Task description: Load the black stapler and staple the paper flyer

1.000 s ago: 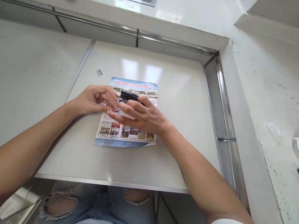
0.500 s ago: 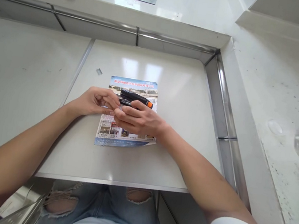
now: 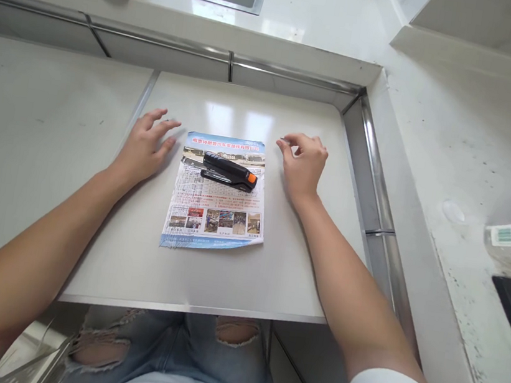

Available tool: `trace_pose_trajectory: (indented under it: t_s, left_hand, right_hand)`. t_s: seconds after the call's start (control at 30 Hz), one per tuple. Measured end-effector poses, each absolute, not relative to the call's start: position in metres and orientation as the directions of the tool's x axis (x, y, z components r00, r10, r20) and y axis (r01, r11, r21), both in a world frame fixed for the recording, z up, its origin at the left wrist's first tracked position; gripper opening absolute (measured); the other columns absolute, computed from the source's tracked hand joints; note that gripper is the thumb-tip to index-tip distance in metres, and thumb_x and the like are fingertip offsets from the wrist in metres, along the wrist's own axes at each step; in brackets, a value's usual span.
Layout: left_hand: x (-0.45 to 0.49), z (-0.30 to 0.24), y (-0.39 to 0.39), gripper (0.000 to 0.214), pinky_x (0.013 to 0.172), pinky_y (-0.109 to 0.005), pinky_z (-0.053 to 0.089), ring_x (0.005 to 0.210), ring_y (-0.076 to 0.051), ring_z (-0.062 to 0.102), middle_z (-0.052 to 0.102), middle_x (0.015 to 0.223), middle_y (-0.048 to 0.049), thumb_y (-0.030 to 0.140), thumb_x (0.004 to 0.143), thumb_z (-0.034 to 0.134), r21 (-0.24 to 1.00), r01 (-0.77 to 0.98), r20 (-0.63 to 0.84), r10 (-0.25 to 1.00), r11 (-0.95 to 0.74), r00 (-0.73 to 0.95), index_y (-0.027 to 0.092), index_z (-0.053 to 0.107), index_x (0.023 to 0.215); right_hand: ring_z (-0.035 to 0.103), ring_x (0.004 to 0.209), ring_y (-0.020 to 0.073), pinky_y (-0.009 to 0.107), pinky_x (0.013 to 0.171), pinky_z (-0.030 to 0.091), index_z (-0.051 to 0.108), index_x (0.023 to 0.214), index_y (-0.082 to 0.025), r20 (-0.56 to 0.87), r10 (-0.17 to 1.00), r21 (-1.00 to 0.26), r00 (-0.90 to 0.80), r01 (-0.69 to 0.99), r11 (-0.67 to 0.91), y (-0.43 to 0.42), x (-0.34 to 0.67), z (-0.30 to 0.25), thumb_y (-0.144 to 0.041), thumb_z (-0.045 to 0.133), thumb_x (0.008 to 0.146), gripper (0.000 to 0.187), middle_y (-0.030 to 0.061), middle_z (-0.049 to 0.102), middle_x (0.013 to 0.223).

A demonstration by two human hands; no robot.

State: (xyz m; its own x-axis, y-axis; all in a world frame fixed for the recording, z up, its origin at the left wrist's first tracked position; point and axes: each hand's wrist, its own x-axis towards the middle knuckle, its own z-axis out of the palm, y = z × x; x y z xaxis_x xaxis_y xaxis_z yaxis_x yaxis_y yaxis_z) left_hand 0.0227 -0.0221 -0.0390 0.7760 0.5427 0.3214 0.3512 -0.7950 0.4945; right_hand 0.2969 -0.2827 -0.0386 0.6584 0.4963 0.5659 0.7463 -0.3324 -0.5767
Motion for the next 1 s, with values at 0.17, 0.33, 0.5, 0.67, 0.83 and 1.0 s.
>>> trace_pose_trajectory:
  t_s: [0.17, 0.33, 0.5, 0.67, 0.83, 1.0]
  left_hand:
    - [0.024, -0.053, -0.017, 0.049, 0.135, -0.07, 0.017, 0.166, -0.038, 0.03, 0.042, 0.176, -0.0097, 0.048, 0.112, 0.043, 0.44, 0.437, 0.187, 0.556, -0.784, 0.81, 0.033, 0.057, 0.157]
    - [0.023, -0.052, -0.017, 0.043, 0.129, -0.061, 0.036, 0.147, -0.036, 0.054, 0.062, 0.156, -0.0134, 0.032, 0.109, 0.042, 0.453, 0.367, 0.266, 0.516, -0.812, 0.814, 0.025, 0.07, 0.141]
    - [0.022, -0.05, -0.014, 0.032, 0.106, -0.053, 0.054, 0.118, -0.033, 0.063, 0.071, 0.12, -0.0113, 0.02, 0.1, 0.051, 0.476, 0.345, 0.344, 0.532, -0.809, 0.773, 0.027, 0.077, 0.118]
    - [0.022, -0.049, -0.012, 0.029, 0.098, -0.05, 0.055, 0.107, -0.032, 0.062, 0.069, 0.109, -0.01, 0.016, 0.095, 0.057, 0.462, 0.379, 0.339, 0.554, -0.802, 0.76, 0.027, 0.077, 0.112]
    - [0.022, -0.045, -0.013, 0.02, 0.1, -0.054, 0.052, 0.108, -0.034, 0.063, 0.07, 0.106, -0.0101, 0.014, 0.093, 0.059, 0.419, 0.396, 0.391, 0.556, -0.817, 0.733, 0.026, 0.074, 0.097]
    - [0.025, -0.038, -0.025, 0.006, 0.088, -0.044, 0.055, 0.092, -0.026, 0.069, 0.074, 0.097, -0.0061, 0.02, 0.099, 0.062, 0.585, 0.309, 0.371, 0.586, -0.75, 0.72, 0.025, 0.063, 0.1]
  right_hand:
    - [0.064, 0.074, 0.0205, 0.043, 0.081, 0.059, 0.08, 0.106, -0.019, 0.424, 0.392, -0.759, 0.817, 0.556, -0.339, -0.287, 0.325, -0.051, -0.042, 0.079, 0.09, 0.028, 0.0078, 0.078, 0.093]
    - [0.062, 0.069, 0.0188, 0.041, 0.082, 0.059, 0.082, 0.1, -0.018, 0.377, 0.439, -0.733, 0.815, 0.553, -0.396, -0.288, 0.329, -0.053, -0.03, 0.08, 0.084, 0.02, 0.0047, 0.077, 0.086]
    - [0.065, 0.078, 0.0217, 0.045, 0.09, 0.06, 0.082, 0.098, -0.019, 0.352, 0.475, -0.684, 0.807, 0.568, -0.457, -0.286, 0.334, -0.058, -0.021, 0.075, 0.079, 0.02, 0.0055, 0.076, 0.09]
    - [0.066, 0.094, 0.0276, 0.055, 0.1, 0.057, 0.079, 0.106, -0.021, 0.414, 0.517, -0.607, 0.749, 0.651, -0.456, -0.287, 0.339, -0.065, -0.022, 0.071, 0.085, 0.023, 0.009, 0.073, 0.103]
    - [0.064, 0.108, 0.0316, 0.06, 0.106, 0.054, 0.074, 0.106, -0.025, 0.575, 0.512, -0.554, 0.638, 0.764, -0.329, -0.282, 0.309, -0.05, -0.033, 0.059, 0.102, 0.018, 0.011, 0.068, 0.113]
    - [0.066, 0.107, 0.0309, 0.057, 0.101, 0.056, 0.072, 0.104, -0.028, 0.654, 0.61, -0.523, 0.447, 0.85, -0.063, -0.274, 0.264, -0.035, -0.045, 0.054, 0.109, 0.024, 0.0093, 0.069, 0.109]
